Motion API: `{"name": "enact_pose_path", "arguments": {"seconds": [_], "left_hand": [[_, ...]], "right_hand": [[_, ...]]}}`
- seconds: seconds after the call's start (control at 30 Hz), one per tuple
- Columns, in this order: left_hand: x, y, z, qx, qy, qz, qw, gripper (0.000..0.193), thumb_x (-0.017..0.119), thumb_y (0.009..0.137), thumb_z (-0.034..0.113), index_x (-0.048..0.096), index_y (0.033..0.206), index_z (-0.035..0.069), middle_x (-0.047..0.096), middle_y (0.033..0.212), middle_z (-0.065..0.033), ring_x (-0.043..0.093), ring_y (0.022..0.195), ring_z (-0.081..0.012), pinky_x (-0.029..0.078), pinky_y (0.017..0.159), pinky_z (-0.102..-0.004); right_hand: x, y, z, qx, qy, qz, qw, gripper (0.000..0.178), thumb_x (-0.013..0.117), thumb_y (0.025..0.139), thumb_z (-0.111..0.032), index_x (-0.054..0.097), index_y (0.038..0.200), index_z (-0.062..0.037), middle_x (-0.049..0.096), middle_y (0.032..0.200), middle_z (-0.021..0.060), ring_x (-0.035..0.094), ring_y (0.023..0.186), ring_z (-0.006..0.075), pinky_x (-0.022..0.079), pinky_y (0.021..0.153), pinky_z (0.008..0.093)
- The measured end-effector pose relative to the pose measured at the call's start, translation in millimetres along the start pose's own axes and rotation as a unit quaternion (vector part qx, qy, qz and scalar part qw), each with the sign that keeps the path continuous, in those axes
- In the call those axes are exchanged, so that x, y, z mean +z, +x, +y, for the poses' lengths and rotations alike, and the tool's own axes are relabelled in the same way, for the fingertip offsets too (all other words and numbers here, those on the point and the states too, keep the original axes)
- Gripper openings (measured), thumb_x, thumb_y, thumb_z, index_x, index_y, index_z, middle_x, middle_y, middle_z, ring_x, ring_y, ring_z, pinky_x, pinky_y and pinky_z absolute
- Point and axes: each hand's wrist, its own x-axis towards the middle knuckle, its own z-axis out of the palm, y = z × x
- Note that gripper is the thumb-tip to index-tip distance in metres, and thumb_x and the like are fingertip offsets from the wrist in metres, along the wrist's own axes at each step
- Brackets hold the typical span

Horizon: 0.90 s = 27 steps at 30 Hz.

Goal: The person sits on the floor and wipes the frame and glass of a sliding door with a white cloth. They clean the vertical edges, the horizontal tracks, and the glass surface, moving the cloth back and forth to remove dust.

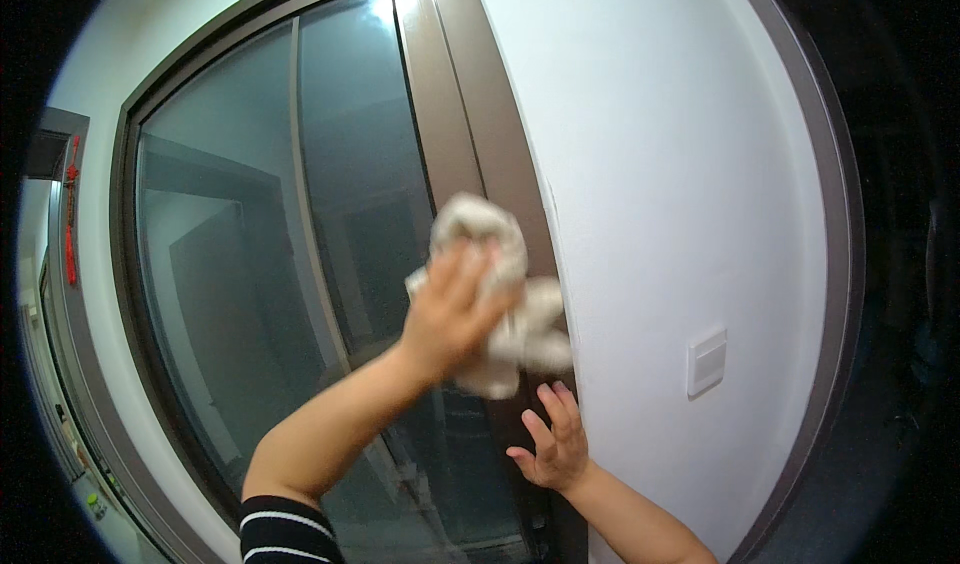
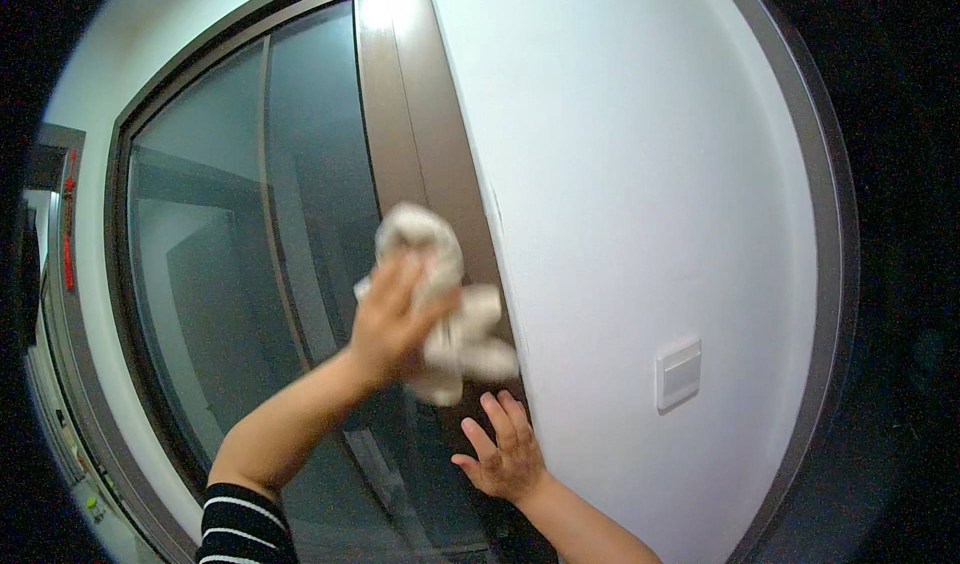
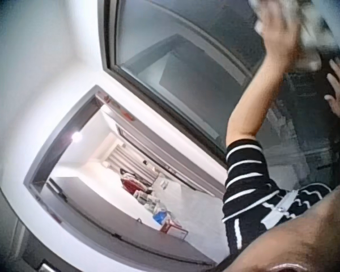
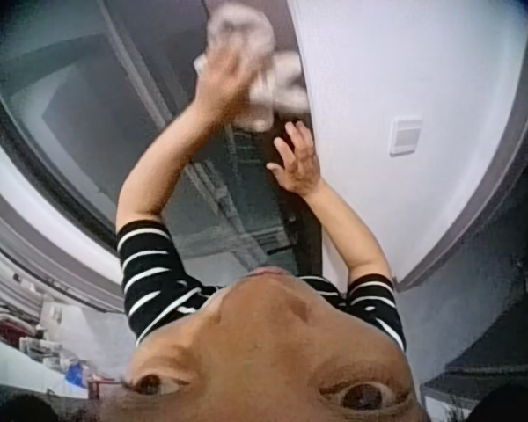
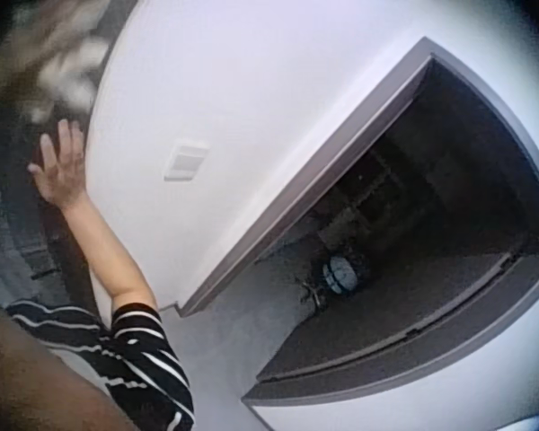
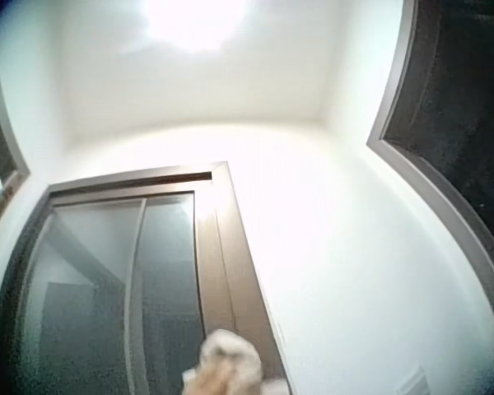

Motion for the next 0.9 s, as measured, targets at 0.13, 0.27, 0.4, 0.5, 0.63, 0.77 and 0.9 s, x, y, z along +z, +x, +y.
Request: {"name": "enact_pose_path", "arguments": {"seconds": [0.13,0.27,0.4,0.5,0.63,0.77,0.9], "left_hand": [[-30.9,-19.3,9.9,0.208,-0.078,-0.096,0.97,0.02,0.066,0.084,0.03,0.061,0.097,0.015,0.047,0.134,-0.0138,0.047,0.122,-0.0332,0.048,0.095,-0.0502],[-24.2,36.2,-48.2,0.222,-0.011,-0.082,0.972,0.022,0.07,0.079,0.025,0.06,0.094,0.012,0.052,0.129,-0.014,0.052,0.117,-0.0355,0.049,0.094,-0.0487],[-2.4,104.1,-124.0,0.041,0.11,-0.005,0.993,0.045,0.079,0.068,0.015,0.064,0.11,0.016,0.059,0.124,-0.0126,0.056,0.117,-0.0309,0.047,0.098,-0.0437],[9.3,154.7,-178.3,-0.104,0.12,-0.005,0.987,0.057,0.08,0.066,0.008,0.059,0.118,0.02,0.06,0.119,-0.0122,0.058,0.11,-0.0329,0.049,0.093,-0.0443],[23.3,224.6,-267.0,-0.186,0.22,0.027,0.957,0.058,0.075,0.074,0.013,0.053,0.128,0.021,0.059,0.121,-0.015,0.057,0.113,-0.0318,0.047,0.096,-0.0413],[35.0,265.6,-316.9,-0.294,0.135,0.091,0.942,0.059,0.069,0.077,0.01,0.05,0.133,0.02,0.061,0.119,-0.0147,0.058,0.112,-0.0326,0.046,0.097,-0.0404],[45.8,274.2,-282.7,-0.251,-0.001,0.182,0.951,0.063,0.066,0.085,0.034,0.043,0.139,0.012,0.038,0.145,-0.0182,0.028,0.138,-0.0329,0.026,0.114,-0.0409]], "right_hand": [[1.5,1.1,-4.3,-0.008,0.014,0.011,1.0,0.05,0.051,0.093,-0.047,0.044,0.13,-0.0139,0.041,0.134,0.0223,0.037,0.127,0.0423,0.034,0.104,0.0528],[-5.9,4.7,-6.2,0.011,-0.039,-0.073,0.996,0.052,0.051,0.093,-0.049,0.045,0.133,-0.0165,0.039,0.138,0.0203,0.032,0.131,0.0395,0.028,0.108,0.0516],[-7.5,7.0,-7.3,0.041,-0.028,-0.095,0.994,0.055,0.053,0.091,-0.052,0.045,0.134,-0.0187,0.039,0.14,0.0185,0.031,0.132,0.0367,0.023,0.11,0.0504],[-8.7,5.9,-6.2,0.05,-0.016,-0.111,0.992,0.055,0.052,0.091,-0.053,0.047,0.134,-0.0191,0.04,0.139,0.0186,0.031,0.133,0.0357,0.022,0.11,0.0488],[-12.4,7.2,-2.2,-0.013,-0.045,-0.11,0.993,0.054,0.05,0.092,-0.049,0.048,0.135,-0.0167,0.039,0.144,0.0195,0.034,0.134,0.0381,0.019,0.112,0.0499],[-15.3,8.5,-1.2,-0.024,-0.05,-0.111,0.992,0.053,0.048,0.093,-0.049,0.049,0.134,-0.0142,0.043,0.141,0.0199,0.035,0.133,0.0382,0.021,0.111,0.0487],[-18.5,10.6,-1.5,-0.028,-0.058,-0.124,0.99,0.054,0.047,0.094,-0.048,0.048,0.135,-0.0136,0.043,0.141,0.0205,0.035,0.133,0.0381,0.02,0.112,0.0488]]}}
